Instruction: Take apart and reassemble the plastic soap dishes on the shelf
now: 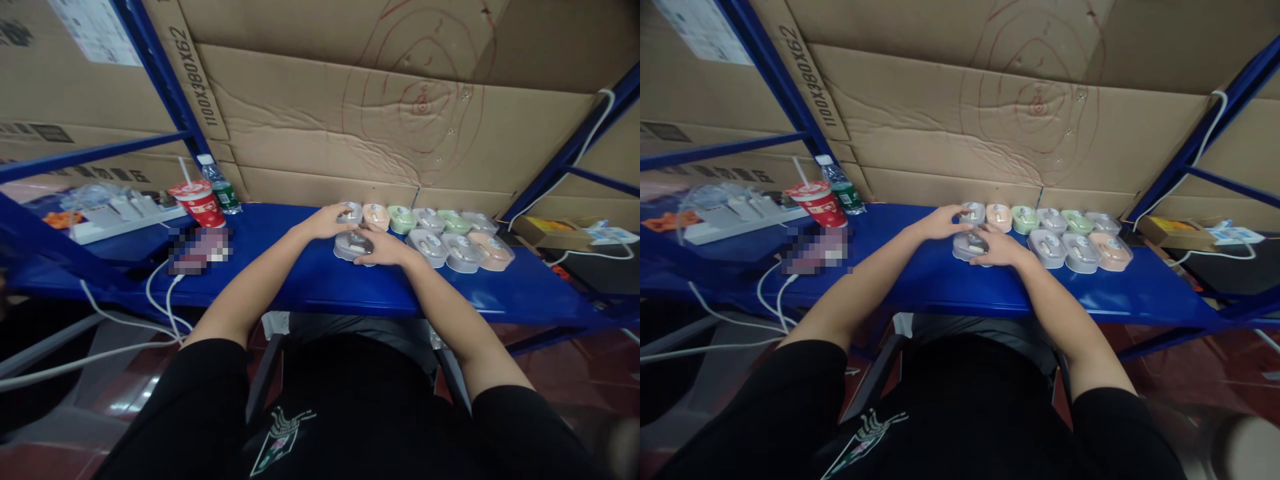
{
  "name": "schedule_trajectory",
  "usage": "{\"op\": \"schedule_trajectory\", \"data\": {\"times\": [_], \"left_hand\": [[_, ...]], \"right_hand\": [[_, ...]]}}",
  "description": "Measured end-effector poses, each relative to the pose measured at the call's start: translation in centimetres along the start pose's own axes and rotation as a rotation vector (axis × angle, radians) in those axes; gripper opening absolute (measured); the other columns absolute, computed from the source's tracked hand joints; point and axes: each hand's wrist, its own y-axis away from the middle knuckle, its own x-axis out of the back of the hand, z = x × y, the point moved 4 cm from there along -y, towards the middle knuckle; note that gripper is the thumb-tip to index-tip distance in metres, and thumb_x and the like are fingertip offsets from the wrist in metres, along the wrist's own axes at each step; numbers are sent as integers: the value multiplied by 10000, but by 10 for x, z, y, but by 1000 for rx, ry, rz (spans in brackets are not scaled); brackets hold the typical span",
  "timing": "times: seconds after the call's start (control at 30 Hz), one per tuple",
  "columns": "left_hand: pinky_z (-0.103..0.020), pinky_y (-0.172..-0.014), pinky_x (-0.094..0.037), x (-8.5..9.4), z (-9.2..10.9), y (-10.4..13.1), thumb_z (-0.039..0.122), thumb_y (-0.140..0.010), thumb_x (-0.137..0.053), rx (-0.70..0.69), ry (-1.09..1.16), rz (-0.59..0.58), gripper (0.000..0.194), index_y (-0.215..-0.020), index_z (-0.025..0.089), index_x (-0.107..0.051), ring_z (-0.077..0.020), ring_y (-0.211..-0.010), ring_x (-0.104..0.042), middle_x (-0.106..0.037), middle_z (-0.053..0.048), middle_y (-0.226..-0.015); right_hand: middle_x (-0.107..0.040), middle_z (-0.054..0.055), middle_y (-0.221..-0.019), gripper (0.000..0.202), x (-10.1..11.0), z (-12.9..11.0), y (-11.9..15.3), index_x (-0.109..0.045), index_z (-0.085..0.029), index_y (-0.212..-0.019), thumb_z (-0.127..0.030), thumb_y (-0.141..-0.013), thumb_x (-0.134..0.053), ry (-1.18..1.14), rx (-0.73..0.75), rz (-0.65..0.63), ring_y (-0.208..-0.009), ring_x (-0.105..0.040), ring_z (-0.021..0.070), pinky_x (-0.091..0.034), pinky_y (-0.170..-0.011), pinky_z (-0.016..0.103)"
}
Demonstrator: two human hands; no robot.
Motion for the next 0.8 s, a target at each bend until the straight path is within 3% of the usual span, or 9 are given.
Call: {"op": "schedule_trajectory", "data": {"times": [0.1, 0.23, 0.33, 0.47, 0.57, 0.67, 0.73, 0.8], "left_hand": [[-446, -1081, -530, -9, -11, 21, 576, -805, -834, 5, 119, -77, 779, -1461, 188, -672, -338, -1252, -703, -714, -171, -1408], [-492, -1049, -545, -22, -28, 34, 533, -665, -947, 5, 209, -102, 930, -1488, 210, -659, -357, -1218, -714, -723, -183, -1381], [-522, -1081, -529, -23, -29, 34, 536, -622, -975, -38, 210, -53, 998, -1500, 196, -646, -374, -1254, -688, -693, -198, -1423], [-511, -1049, -547, -16, -23, 33, 583, -679, -939, -45, 208, 41, 917, -1461, 188, -669, -351, -1198, -701, -704, -187, -1395], [-474, -988, -569, -8, -22, 32, 611, -700, -923, -57, 291, 165, 868, -1420, 183, -694, -323, -1128, -725, -741, -177, -1316], [-432, -936, -577, 4, -30, 28, 638, -683, -927, -57, 363, 370, 817, -1335, 184, -737, -306, -1080, -736, -764, -162, -1251], [-394, -891, -579, 16, -42, 27, 658, -703, -909, 8, 399, 549, 745, -1254, 178, -763, -285, -1023, -744, -778, -146, -1183], [-341, -795, -576, 29, -61, 29, 699, -807, -813, 156, 457, 724, 620, -1131, 171, -779, -246, -892, -752, -786, -126, -1056]], "right_hand": [[-495, 120, -1670, 1082, 0, 9, 1, -474, -318, -1646, -642, -706, -898, -23, -23, 9, -1577, -400, 477, -413, -1249, 692], [-592, 124, -1583, 1036, 2, 11, -1, -491, -312, -1634, -568, -718, -901, -34, -9, 28, -1468, -547, 458, -445, -1228, 675], [-626, 137, -1544, 944, 5, 4, -3, -531, -269, -1603, -509, -757, -874, -31, 12, 97, -1432, -578, 442, -444, -1227, 658], [-623, 126, -1540, 828, 13, -8, -3, -528, -291, -1587, -535, -844, -801, -44, 64, 232, -1443, -562, 416, -430, -1237, 643], [-562, 133, -1599, 860, 21, -10, -2, -438, -313, -1638, -639, -899, -734, -68, 55, 356, -1505, -495, 419, -389, -1264, 653], [-442, 170, -1693, 1025, 24, -5, -2, -260, -273, -1720, -732, -906, -682, -89, 4, 424, -1573, -405, 433, -344, -1285, 672], [-399, 180, -1722, 1087, 22, -1, -3, -185, -258, -1741, -746, -904, -676, -92, -27, 408, -1599, -363, 441, -314, -1295, 687], [-417, 180, -1713, 1062, 18, 2, -4, -224, -250, -1735, -722, -905, -690, -92, -29, 362, -1604, -359, 436, -298, -1304, 684]]}}
